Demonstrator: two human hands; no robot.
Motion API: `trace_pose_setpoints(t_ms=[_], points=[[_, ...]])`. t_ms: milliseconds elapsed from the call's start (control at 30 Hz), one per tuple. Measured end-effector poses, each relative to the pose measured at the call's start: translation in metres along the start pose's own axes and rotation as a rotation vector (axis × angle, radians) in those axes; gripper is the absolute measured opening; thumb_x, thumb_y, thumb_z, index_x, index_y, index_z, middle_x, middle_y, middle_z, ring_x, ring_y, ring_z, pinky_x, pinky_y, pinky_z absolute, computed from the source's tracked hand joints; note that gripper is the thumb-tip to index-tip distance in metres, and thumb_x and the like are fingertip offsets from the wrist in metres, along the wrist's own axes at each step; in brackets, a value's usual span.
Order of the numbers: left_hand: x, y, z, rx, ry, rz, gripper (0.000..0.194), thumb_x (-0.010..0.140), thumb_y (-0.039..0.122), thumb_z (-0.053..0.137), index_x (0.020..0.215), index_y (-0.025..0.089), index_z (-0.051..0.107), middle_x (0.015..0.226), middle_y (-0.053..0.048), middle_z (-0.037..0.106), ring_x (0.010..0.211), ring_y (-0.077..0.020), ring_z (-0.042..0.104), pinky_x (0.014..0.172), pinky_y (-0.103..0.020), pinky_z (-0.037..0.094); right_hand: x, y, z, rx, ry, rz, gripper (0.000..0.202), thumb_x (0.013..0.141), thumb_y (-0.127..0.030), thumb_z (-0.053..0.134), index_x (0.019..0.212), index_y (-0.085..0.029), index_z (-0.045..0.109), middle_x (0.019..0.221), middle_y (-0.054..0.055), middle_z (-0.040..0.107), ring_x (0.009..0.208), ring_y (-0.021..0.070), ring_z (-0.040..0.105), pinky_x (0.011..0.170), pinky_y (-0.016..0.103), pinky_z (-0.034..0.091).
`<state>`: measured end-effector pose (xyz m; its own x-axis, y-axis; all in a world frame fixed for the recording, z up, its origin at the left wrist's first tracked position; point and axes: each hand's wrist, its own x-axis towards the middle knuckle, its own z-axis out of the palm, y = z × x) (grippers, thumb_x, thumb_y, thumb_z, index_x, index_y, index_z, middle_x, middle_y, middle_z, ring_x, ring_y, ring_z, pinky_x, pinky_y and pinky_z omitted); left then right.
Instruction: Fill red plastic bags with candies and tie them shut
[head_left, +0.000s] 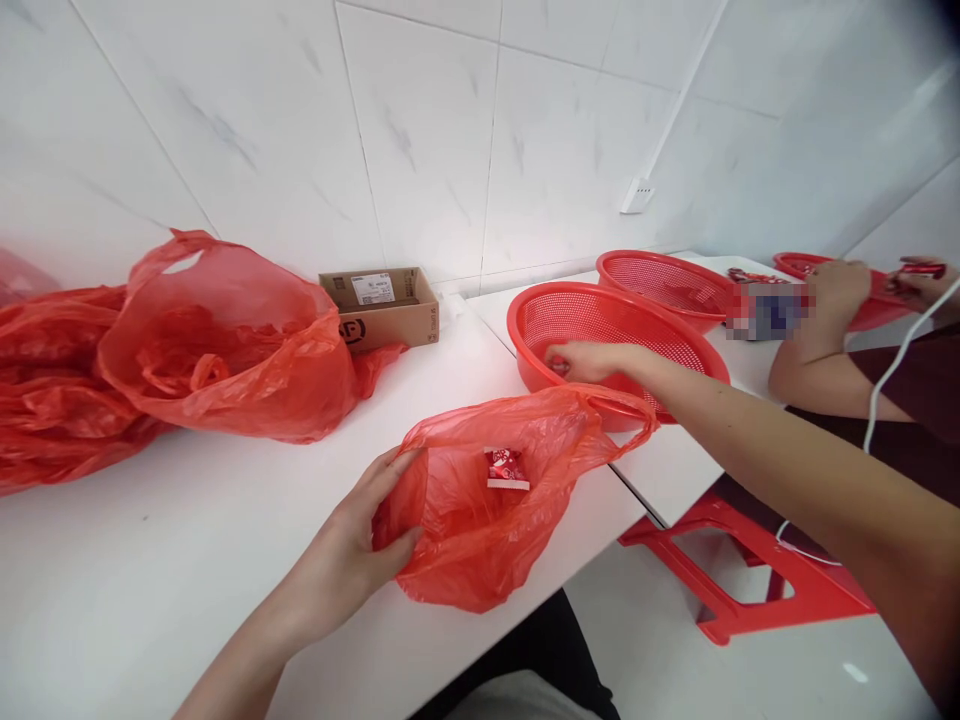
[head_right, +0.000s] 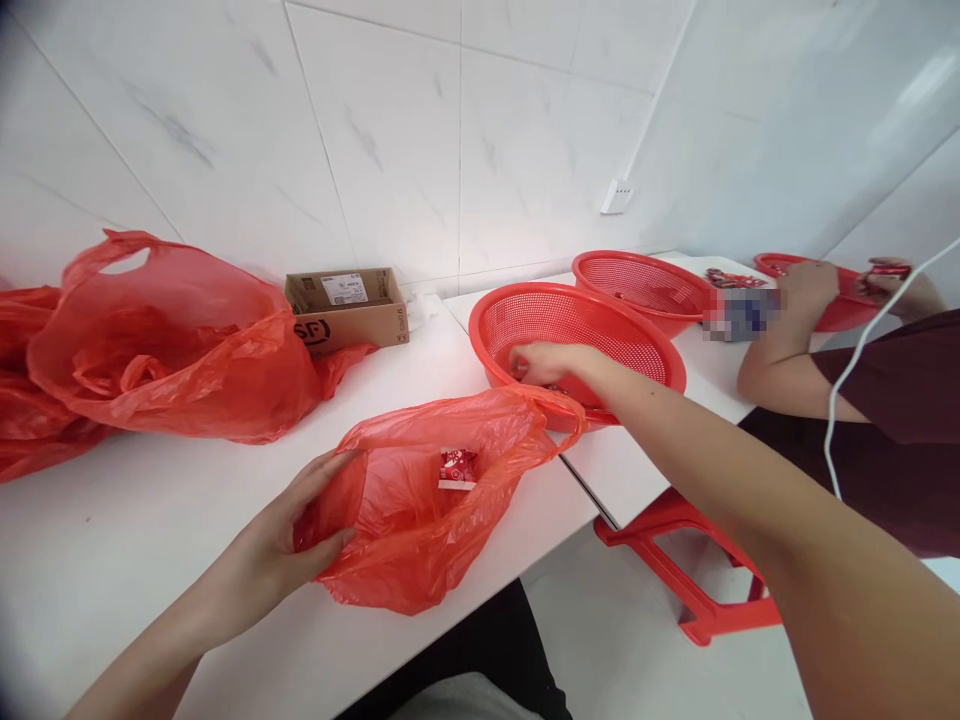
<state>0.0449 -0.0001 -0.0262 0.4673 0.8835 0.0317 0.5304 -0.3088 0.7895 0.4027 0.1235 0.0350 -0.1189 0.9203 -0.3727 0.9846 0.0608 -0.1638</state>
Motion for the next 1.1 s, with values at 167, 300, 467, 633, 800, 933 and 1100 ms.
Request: trace_pose_setpoints(t_ms=[167, 300, 467, 633, 800, 933, 1100], points=[[0.001, 0.003, 0.000, -0.087, -0.004, -0.030, 0.061, 0.088, 0.026, 0.052, 0.146, 0.036, 0.035, 0.153, -0.004, 0.035, 0.135, -0.0304, 0.041, 0.109, -0.046, 0.039, -0.034, -0.019, -0.050, 0.575, 0.273, -0.262, 0.025, 0.084, -0.030, 0.061, 0.106, -0.024, 0.049, 0.082, 0.000, 0.063, 0.070, 0.0136, 0.062, 0.071, 0.030, 0.050], [0.002, 0.005, 0.001, -0.176, -0.008, -0.078, 0.063, 0.086, 0.027, 0.055, 0.146, 0.033, 0.035, 0.150, -0.005, 0.040, 0.132, -0.0303, 0.045, 0.106, -0.044, 0.043, -0.081, -0.082, -0.039, 0.778, 0.133, -0.481, 0.029, 0.082, -0.030, 0.065, 0.106, -0.025, 0.051, 0.091, -0.001, 0.061, 0.076, 0.0131, 0.062, 0.071, 0.029, 0.049], [0.002, 0.005, 0.002, -0.213, -0.033, -0.102, 0.064, 0.088, 0.030, 0.055, 0.147, 0.037, 0.030, 0.152, -0.001, 0.038, 0.135, -0.0257, 0.042, 0.107, -0.039, 0.042, -0.075, -0.131, 0.039, 0.448, -0.081, -0.548, 0.034, 0.077, -0.035, 0.071, 0.106, -0.026, 0.055, 0.106, 0.003, 0.057, 0.087, 0.0164, 0.058, 0.075, 0.030, 0.047], [0.001, 0.005, 0.001, -0.183, -0.016, -0.069, 0.064, 0.087, 0.026, 0.054, 0.147, 0.036, 0.032, 0.151, -0.002, 0.038, 0.132, -0.0240, 0.045, 0.106, -0.036, 0.042, -0.053, -0.122, 0.056, 0.396, 0.099, -0.514, 0.033, 0.080, -0.044, 0.067, 0.103, -0.025, 0.053, 0.102, 0.003, 0.056, 0.092, 0.0180, 0.054, 0.078, 0.029, 0.044], [0.002, 0.006, -0.001, -0.178, 0.007, -0.050, 0.060, 0.088, 0.025, 0.053, 0.145, 0.033, 0.036, 0.147, -0.004, 0.042, 0.128, -0.0234, 0.048, 0.101, -0.034, 0.045, -0.063, -0.111, 0.041, 0.412, 0.101, -0.477, 0.025, 0.085, -0.040, 0.060, 0.101, -0.024, 0.051, 0.100, 0.002, 0.058, 0.087, 0.0157, 0.055, 0.072, 0.027, 0.042], [0.005, -0.003, -0.004, -0.111, 0.058, -0.125, 0.061, 0.086, 0.028, 0.053, 0.145, 0.030, 0.037, 0.147, -0.005, 0.042, 0.128, -0.0252, 0.048, 0.102, -0.035, 0.045, -0.074, -0.101, 0.052, 0.247, -0.129, -0.504, 0.012, 0.082, -0.029, 0.058, 0.092, -0.024, 0.053, 0.092, 0.000, 0.060, 0.079, 0.0152, 0.055, 0.066, 0.026, 0.040], [0.008, -0.020, -0.004, 0.107, 0.193, -0.239, 0.082, 0.084, 0.030, 0.054, 0.155, 0.028, 0.012, 0.152, -0.009, 0.033, 0.131, -0.0313, 0.045, 0.100, -0.042, 0.045, -0.081, -0.088, 0.057, -0.054, -0.336, -0.453, 0.009, 0.075, -0.024, 0.061, 0.081, -0.024, 0.056, 0.083, 0.000, 0.058, 0.069, 0.0159, 0.051, 0.056, 0.026, 0.033]])
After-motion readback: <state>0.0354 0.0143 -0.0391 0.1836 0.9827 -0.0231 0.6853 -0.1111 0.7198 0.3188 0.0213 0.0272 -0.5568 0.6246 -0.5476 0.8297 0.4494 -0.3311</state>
